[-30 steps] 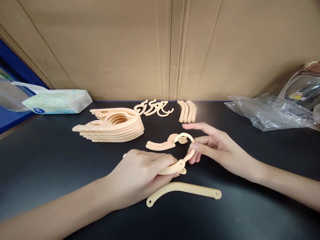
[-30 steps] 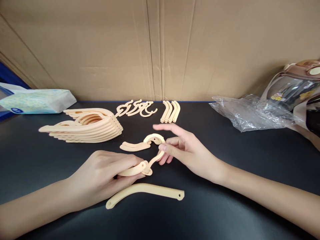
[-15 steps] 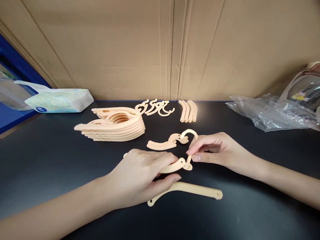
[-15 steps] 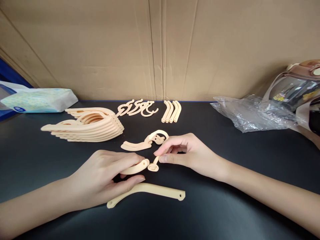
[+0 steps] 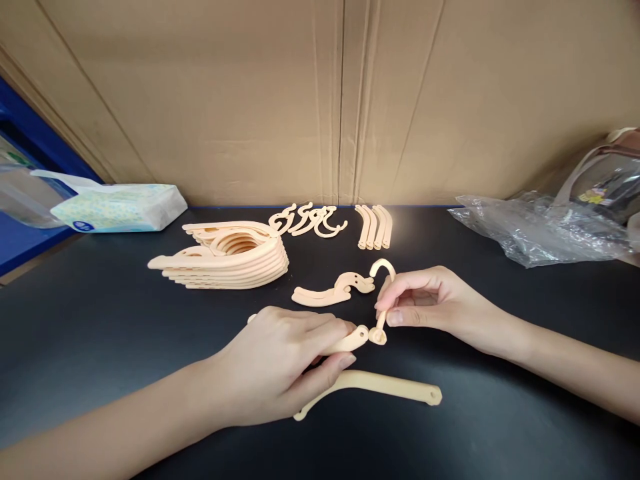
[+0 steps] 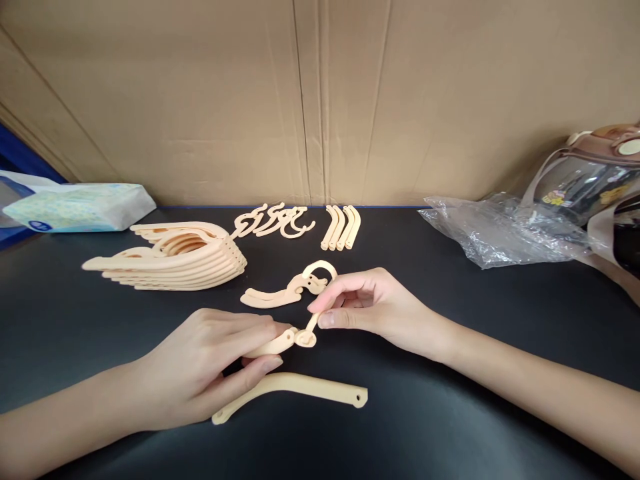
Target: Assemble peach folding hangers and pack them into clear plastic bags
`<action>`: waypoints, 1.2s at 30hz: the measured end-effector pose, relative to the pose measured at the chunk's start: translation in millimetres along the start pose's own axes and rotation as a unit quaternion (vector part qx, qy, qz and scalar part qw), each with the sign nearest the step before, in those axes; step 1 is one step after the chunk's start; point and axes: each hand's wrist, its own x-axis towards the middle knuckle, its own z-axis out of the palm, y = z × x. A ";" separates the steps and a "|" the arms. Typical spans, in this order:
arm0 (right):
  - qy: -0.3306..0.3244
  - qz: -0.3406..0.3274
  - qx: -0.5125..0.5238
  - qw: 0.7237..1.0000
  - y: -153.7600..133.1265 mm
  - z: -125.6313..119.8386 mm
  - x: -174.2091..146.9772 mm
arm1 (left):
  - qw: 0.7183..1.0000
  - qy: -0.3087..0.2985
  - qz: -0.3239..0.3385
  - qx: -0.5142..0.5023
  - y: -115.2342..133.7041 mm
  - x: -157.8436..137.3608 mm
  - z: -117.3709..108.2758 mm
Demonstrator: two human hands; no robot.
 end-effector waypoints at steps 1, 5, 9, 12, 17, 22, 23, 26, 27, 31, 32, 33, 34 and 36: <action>-0.001 0.001 0.000 1.000 0.3 -0.1 -0.1 | 1.000 -0.005 0.002 -0.001 0.1 0.0 -0.8; -0.005 0.003 0.000 1.000 0.6 -0.6 -0.8 | 1.000 -0.019 0.006 0.000 0.0 -0.8 -2.0; -0.007 0.002 -0.010 1.000 0.6 -1.1 -0.2 | 1.000 -0.019 0.010 0.004 -1.2 -1.7 -0.4; -0.013 -0.009 -0.021 1.000 2.4 -2.1 0.2 | 1.000 -0.015 0.015 0.010 -1.4 -1.4 -0.6; -0.020 -0.016 -0.033 0.999 5.2 -2.8 -1.7 | 0.999 -0.036 0.013 0.033 0.6 0.3 -4.7; -0.014 -0.001 -0.030 0.999 3.5 -1.2 -2.8 | 0.999 -0.028 0.020 0.038 1.3 0.1 -6.1; -0.014 0.001 -0.030 0.999 3.0 -1.0 -2.9 | 0.999 -0.029 0.020 0.039 1.3 -0.1 -6.1; -0.012 0.003 -0.035 0.999 1.2 -0.6 -3.8 | 0.998 -0.037 0.018 0.040 1.4 -0.6 -6.3; -0.013 0.003 -0.038 0.999 0.5 -0.6 -4.1 | 0.998 -0.038 0.018 0.041 1.5 -0.6 -6.4; -0.019 0.003 -0.052 0.998 -1.8 -0.4 -3.9 | 0.998 -0.030 0.021 0.044 1.7 0.3 -6.6; -0.020 0.005 -0.055 0.998 -2.2 -0.4 -3.4 | 0.998 -0.031 0.021 0.043 1.7 0.5 -6.5; -0.019 0.007 -0.058 0.998 -2.5 -0.3 -2.8 | 0.998 -0.032 0.021 0.042 1.7 0.6 -6.4; -0.018 0.008 -0.060 0.998 -2.6 -0.1 -2.3 | 0.998 -0.034 0.020 0.040 1.8 0.6 -6.2; -0.014 0.010 -0.067 0.998 -2.7 0.2 -1.7 | 0.998 -0.039 0.016 0.038 1.9 0.1 -6.0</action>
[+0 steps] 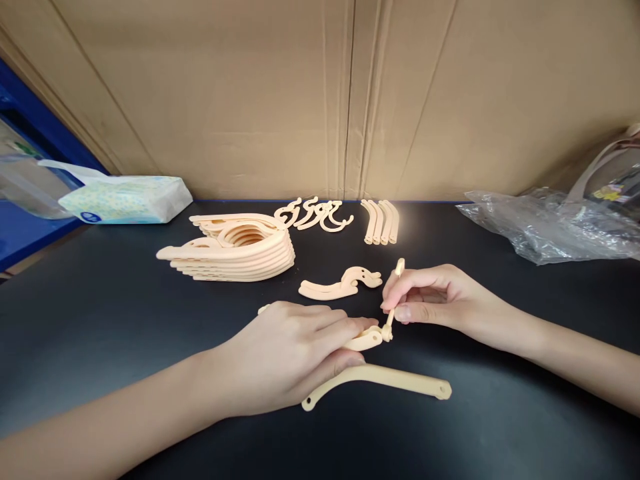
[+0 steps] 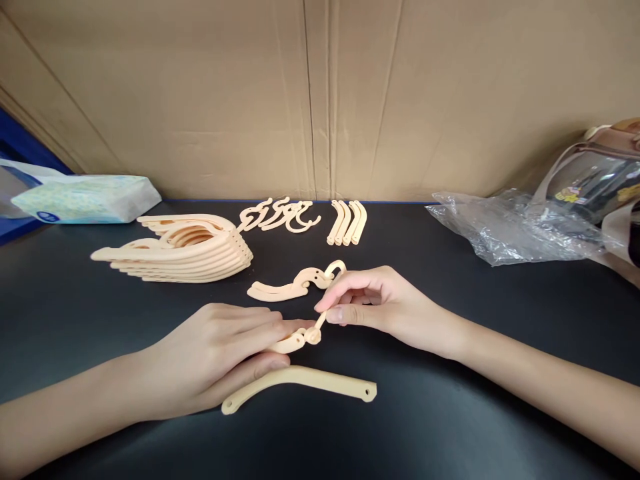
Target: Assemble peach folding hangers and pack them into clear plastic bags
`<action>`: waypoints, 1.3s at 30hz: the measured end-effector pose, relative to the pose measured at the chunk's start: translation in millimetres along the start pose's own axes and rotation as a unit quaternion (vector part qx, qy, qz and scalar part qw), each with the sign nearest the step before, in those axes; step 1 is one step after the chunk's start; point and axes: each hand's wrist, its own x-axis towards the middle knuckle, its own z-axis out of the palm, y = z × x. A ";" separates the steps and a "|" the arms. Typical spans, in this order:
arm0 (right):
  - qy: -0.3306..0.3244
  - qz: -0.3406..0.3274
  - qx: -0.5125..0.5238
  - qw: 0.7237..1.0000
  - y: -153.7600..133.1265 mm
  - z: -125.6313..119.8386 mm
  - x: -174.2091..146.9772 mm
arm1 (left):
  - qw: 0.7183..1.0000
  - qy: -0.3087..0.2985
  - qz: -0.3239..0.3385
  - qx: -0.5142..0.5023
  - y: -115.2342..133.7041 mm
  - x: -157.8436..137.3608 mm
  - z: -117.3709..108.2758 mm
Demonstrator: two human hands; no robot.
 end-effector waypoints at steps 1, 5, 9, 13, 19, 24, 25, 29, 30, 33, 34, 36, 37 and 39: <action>0.001 0.001 -0.003 1.000 0.0 0.2 0.0 | 1.000 -0.001 -0.002 0.000 0.1 -0.3 0.0; 0.007 0.004 -0.016 1.000 -0.1 0.9 -1.2 | 1.000 -0.001 -0.002 0.001 0.4 -1.2 -0.5; 0.004 -0.002 -0.021 1.000 0.2 0.7 -2.3 | 1.000 0.004 0.002 0.001 0.1 -0.9 -0.3; -0.002 -0.002 -0.016 1.000 0.5 -0.1 -2.3 | 1.000 0.007 0.006 0.001 0.0 -0.8 0.5; -0.005 -0.001 -0.004 1.000 1.1 0.0 -1.0 | 1.000 0.006 0.009 -0.004 -1.0 -1.6 -0.1; -0.012 -0.008 -0.006 1.000 1.0 -0.9 -0.1 | 1.000 -0.003 0.008 -0.007 -1.3 -1.6 -0.8; -0.010 -0.007 -0.009 1.000 0.9 -1.0 -0.1 | 1.000 -0.004 0.007 -0.008 -1.1 -1.4 -0.8; -0.005 -0.001 -0.024 1.000 0.4 -1.1 -0.6 | 1.000 -0.001 0.007 -0.006 -0.8 -1.0 -0.4; -0.005 -0.001 -0.026 1.000 0.4 -1.0 -0.7 | 1.000 -0.001 0.008 -0.007 -0.9 -1.1 -0.1; -0.005 0.000 -0.030 1.000 0.8 -0.7 -0.8 | 1.000 -0.001 0.010 -0.006 -1.5 -1.6 1.0; -0.006 0.000 -0.031 1.000 1.0 -0.7 -0.8 | 1.000 0.000 0.010 -0.005 -1.6 -1.7 1.3; -0.006 0.000 -0.031 1.000 1.4 -0.8 -0.8 | 1.000 -0.002 0.009 -0.005 -1.8 -1.6 1.6; -0.007 -0.001 -0.028 1.000 1.5 -0.9 -0.9 | 1.000 -0.004 0.009 -0.006 -1.8 -1.4 1.7; -0.011 -0.006 -0.021 1.000 1.6 -1.1 -1.1 | 1.000 -0.003 0.010 -0.008 -1.7 -0.9 1.4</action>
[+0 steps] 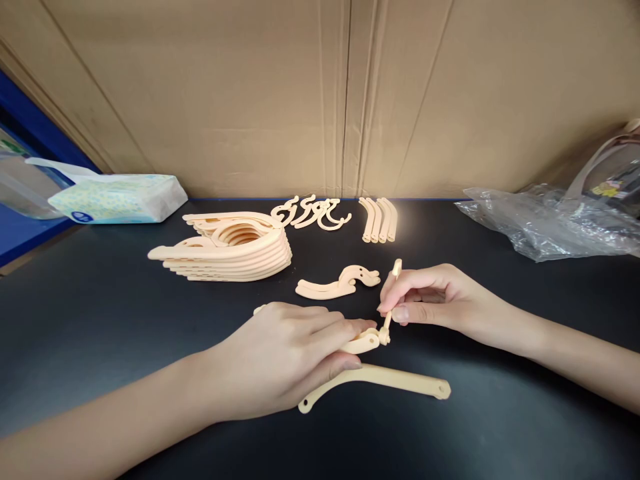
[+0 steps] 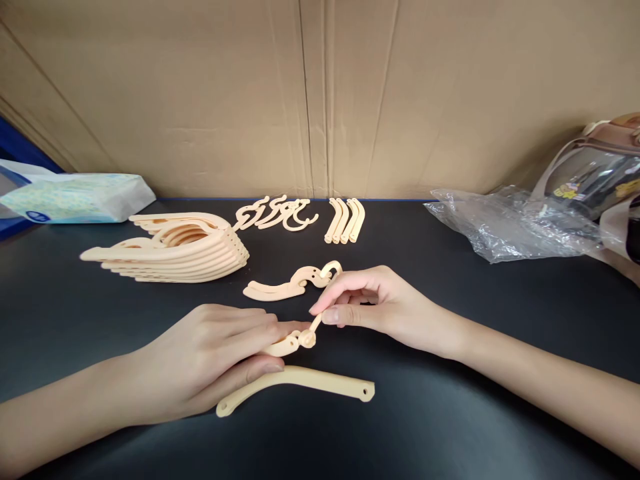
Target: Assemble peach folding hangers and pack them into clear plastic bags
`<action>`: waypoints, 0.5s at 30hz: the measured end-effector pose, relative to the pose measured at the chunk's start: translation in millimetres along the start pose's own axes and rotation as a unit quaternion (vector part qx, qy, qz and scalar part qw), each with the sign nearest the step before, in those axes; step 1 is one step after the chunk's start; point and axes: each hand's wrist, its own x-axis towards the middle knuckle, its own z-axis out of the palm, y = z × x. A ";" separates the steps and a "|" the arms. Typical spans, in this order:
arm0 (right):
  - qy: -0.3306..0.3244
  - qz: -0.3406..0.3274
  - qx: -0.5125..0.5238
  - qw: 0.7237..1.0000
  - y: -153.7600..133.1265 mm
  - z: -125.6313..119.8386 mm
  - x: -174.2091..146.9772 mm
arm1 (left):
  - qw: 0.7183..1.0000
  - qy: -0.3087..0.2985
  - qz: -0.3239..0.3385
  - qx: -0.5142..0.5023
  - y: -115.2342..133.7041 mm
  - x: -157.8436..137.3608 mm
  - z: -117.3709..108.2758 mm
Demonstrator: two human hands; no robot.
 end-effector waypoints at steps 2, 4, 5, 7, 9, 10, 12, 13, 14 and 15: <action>-0.005 -0.004 0.008 1.000 -0.1 0.0 -0.1 | 1.000 0.002 0.002 0.002 0.1 0.3 -0.5; -0.004 -0.003 0.015 1.000 -0.4 0.2 -0.2 | 1.000 0.003 0.004 0.007 0.1 0.0 -0.9; -0.002 -0.001 0.018 1.000 -0.6 0.4 -0.3 | 1.000 0.004 0.004 0.010 0.1 -0.4 -0.9; 0.006 0.003 0.022 1.000 -1.0 1.0 -0.4 | 1.000 0.014 0.006 0.017 0.2 -1.3 -0.6; 0.014 0.003 0.024 1.000 -1.4 1.7 -0.7 | 0.999 0.029 0.008 0.024 0.4 -2.1 0.3; 0.016 0.001 0.023 1.000 -1.5 2.0 -0.7 | 0.999 0.034 0.009 0.029 0.5 -2.4 0.8; 0.020 -0.003 0.018 1.000 -1.8 2.4 -0.6 | 0.998 0.038 0.009 0.040 0.7 -2.5 2.0; 0.021 -0.003 0.016 1.000 -2.0 2.5 -0.3 | 0.998 0.038 0.008 0.044 0.7 -2.4 2.5; 0.022 -0.004 0.014 1.000 -2.2 2.6 0.0 | 0.998 0.041 0.010 0.047 0.7 -2.1 3.0; 0.022 -0.005 0.012 1.000 -2.6 2.7 0.3 | 0.998 0.044 0.011 0.049 0.6 -1.8 3.5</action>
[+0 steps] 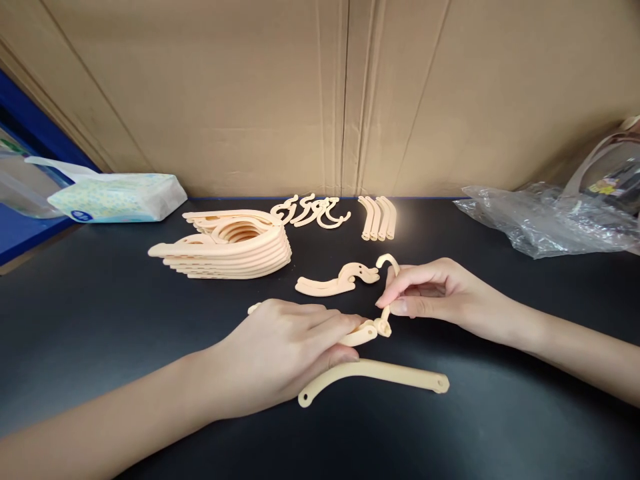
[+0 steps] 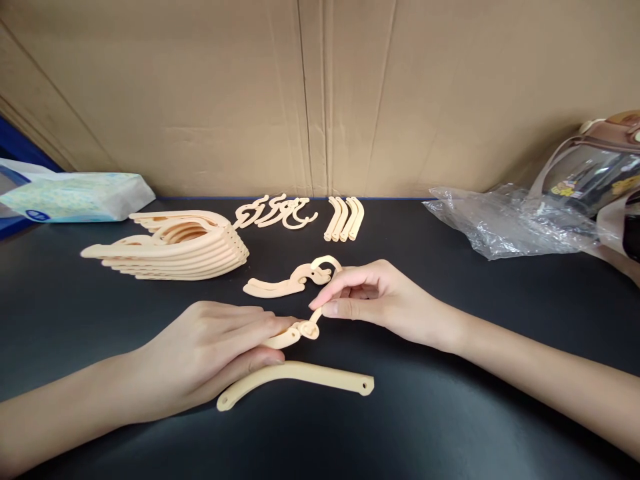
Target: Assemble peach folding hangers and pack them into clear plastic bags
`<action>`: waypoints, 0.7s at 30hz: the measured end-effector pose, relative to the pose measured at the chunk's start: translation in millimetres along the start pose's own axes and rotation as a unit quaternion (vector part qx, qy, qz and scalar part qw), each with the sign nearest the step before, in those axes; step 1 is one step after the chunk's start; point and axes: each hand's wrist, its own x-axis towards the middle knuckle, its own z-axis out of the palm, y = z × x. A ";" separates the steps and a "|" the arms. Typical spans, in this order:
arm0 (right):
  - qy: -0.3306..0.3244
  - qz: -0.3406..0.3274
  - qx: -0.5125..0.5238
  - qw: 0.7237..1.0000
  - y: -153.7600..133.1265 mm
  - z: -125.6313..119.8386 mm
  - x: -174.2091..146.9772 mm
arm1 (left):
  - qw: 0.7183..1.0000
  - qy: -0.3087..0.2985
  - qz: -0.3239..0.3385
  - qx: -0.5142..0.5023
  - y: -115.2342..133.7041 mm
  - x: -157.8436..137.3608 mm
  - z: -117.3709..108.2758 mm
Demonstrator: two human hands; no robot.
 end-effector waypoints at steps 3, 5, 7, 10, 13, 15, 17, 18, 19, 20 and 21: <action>-0.013 -0.005 -0.008 1.000 -1.4 0.6 0.7 | 1.000 0.019 0.013 0.003 0.2 0.8 1.1; -0.021 -0.008 -0.014 1.000 -2.4 1.0 0.3 | 1.000 0.023 0.016 0.005 0.7 1.3 1.2; -0.019 -0.009 -0.019 1.000 -3.2 1.4 -0.6 | 1.000 0.023 0.016 0.006 1.3 1.5 0.9; -0.009 -0.009 -0.032 0.999 -4.2 1.8 -2.1 | 1.000 0.025 0.014 0.013 1.7 1.7 0.3; -0.003 -0.005 -0.047 0.999 -4.9 2.2 -2.1 | 0.999 0.023 0.012 0.020 1.0 1.5 0.4; -0.001 -0.002 -0.052 0.999 -4.9 2.8 -1.4 | 0.999 0.025 0.013 0.025 0.2 1.0 0.7; 0.000 -0.004 -0.057 0.998 -4.8 3.6 -0.7 | 0.999 0.025 0.013 0.029 -0.5 0.4 0.8; 0.001 -0.006 -0.060 0.998 -4.9 4.0 -0.6 | 0.999 0.025 0.013 0.030 -0.7 0.2 0.7; 0.003 -0.007 -0.063 0.998 -5.0 4.5 -0.5 | 0.999 0.024 0.013 0.031 -0.9 0.0 0.7; 0.007 -0.008 -0.069 0.998 -5.2 4.9 -0.5 | 0.999 0.022 0.012 0.031 -1.0 -0.1 0.6; 0.011 -0.010 -0.076 0.997 -5.5 5.3 -0.5 | 0.999 0.020 0.013 0.030 -1.1 -0.1 0.4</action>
